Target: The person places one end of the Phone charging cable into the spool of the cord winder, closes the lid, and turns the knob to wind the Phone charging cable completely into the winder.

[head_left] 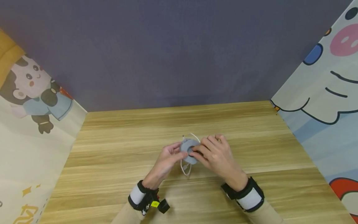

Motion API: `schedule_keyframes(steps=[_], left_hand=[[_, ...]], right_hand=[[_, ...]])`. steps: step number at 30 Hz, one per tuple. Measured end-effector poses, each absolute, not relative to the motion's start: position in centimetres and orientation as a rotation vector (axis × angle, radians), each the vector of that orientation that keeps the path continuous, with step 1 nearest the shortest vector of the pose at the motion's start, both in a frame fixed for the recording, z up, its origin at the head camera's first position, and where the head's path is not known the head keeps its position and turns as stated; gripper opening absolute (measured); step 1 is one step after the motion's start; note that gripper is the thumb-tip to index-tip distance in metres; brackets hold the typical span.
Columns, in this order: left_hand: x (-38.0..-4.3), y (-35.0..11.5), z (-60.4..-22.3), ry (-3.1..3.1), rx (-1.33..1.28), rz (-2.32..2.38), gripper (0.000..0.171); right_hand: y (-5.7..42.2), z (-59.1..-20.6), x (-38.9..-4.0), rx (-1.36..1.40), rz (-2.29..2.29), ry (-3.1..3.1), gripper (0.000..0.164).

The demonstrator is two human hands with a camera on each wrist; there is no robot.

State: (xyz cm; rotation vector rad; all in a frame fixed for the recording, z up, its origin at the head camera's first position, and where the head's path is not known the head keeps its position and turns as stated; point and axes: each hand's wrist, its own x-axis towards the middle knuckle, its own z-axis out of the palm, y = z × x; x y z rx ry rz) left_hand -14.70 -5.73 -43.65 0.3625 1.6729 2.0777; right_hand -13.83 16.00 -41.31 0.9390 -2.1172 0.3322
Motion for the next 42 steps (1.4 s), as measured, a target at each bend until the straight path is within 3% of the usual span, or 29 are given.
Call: schedule_keyframes(steps=[42], left_hand=[[-14.4,-5.2,-43.6,1.690,0.360,2.156,0.058]], right_hand=[[14.5,-42.2,-13.5,0.732,0.480,-2.177,0.040]])
